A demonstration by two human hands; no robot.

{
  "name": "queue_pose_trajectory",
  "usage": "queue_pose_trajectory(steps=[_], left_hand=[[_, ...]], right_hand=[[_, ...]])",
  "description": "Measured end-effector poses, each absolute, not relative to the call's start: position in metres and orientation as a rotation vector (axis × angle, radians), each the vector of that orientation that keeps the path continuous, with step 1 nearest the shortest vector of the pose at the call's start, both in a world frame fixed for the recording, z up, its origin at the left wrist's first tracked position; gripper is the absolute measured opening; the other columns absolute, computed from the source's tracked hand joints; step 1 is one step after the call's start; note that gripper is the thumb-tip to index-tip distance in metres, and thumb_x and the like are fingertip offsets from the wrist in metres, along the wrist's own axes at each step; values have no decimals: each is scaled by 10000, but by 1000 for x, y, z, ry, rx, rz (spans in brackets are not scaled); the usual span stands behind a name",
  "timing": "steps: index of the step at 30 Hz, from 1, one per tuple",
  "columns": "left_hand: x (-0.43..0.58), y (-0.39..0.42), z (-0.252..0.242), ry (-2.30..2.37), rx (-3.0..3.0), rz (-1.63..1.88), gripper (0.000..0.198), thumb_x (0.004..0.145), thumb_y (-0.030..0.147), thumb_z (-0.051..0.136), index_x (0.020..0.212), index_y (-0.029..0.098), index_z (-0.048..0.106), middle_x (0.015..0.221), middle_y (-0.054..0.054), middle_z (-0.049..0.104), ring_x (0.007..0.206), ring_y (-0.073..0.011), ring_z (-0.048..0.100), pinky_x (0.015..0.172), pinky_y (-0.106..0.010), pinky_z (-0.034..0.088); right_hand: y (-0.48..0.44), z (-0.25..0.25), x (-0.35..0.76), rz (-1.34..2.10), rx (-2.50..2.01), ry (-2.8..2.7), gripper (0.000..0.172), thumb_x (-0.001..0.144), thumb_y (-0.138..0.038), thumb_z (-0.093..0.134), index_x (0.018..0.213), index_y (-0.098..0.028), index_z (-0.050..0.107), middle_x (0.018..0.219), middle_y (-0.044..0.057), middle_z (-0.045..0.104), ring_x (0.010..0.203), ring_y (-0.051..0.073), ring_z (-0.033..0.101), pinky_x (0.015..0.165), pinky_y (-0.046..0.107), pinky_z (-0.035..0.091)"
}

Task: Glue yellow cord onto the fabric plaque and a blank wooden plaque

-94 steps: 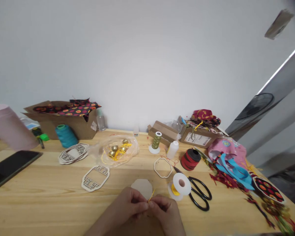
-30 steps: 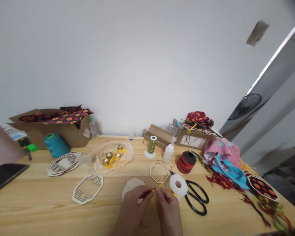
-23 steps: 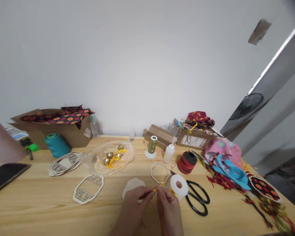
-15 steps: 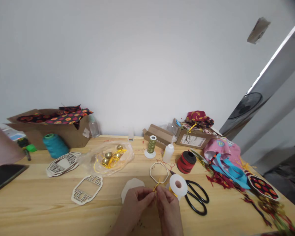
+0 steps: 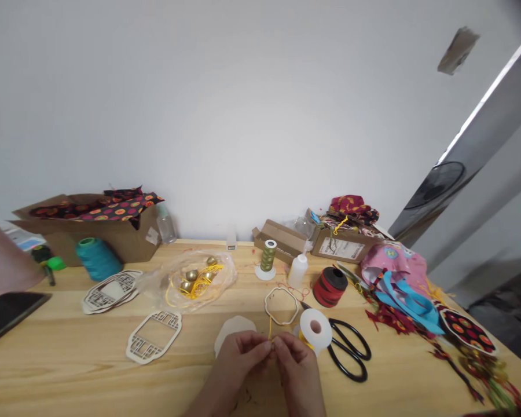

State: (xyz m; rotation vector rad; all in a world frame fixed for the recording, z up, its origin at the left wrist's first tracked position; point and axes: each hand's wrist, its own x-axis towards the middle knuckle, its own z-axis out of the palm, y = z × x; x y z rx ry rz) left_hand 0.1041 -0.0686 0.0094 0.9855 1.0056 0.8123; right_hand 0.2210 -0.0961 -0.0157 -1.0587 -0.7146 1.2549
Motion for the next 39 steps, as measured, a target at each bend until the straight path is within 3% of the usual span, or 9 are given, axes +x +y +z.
queue_pose_trajectory(steps=[10, 17, 22, 26, 33, 39], left_hand=[[97, -72, 17, 1035, 1170, 803, 230, 647, 347, 655, 626, 118, 667, 552, 7, 562, 567, -136, 456, 544, -244, 307], [98, -72, 19, 999, 1113, 788, 222, 619, 339, 650, 568, 126, 620, 484, 20, 538, 488, -119, 453, 512, -243, 323], [98, -70, 16, 974, 1045, 785, 207, 592, 316, 679, 557, 121, 620, 470, 27, 543, 451, -97, 432, 471, -224, 301], [97, -71, 11, 936, 991, 775, 217, 582, 314, 725, 567, 114, 641, 455, 35, 542, 443, -83, 435, 460, -207, 300], [93, -75, 10, 812, 805, 725, 322, 645, 428, 715, 645, 109, 674, 593, -22, 612, 502, -87, 500, 461, -188, 382], [95, -76, 17, 756, 682, 687, 283, 649, 367, 745, 685, 94, 684, 618, -22, 595, 509, -55, 505, 464, -142, 415]], right_hand=[[-98, -4, 217, 1208, -1126, -788, 184, 619, -361, 712, 604, -181, 680, 582, -2, 600, 590, 147, 520, 581, 246, 423], [-98, -4, 221, 1274, -1117, -855, 285, 688, -433, 647, 555, -181, 654, 537, -22, 541, 560, 126, 453, 569, 234, 385], [-96, -8, 225, 1311, -1076, -895, 188, 673, -367, 679, 670, -182, 712, 631, -1, 609, 625, 141, 502, 601, 236, 392], [-95, -13, 226, 1343, -1061, -856, 176, 633, -345, 712, 639, -170, 709, 605, 2, 621, 608, 140, 519, 597, 237, 400], [-95, -10, 225, 1371, -1034, -772, 207, 629, -371, 715, 628, -165, 694, 564, 1, 629, 566, 129, 532, 588, 236, 406], [-95, -12, 224, 1375, -998, -752, 199, 636, -357, 715, 640, -159, 689, 556, 1, 620, 540, 125, 532, 572, 240, 408]])
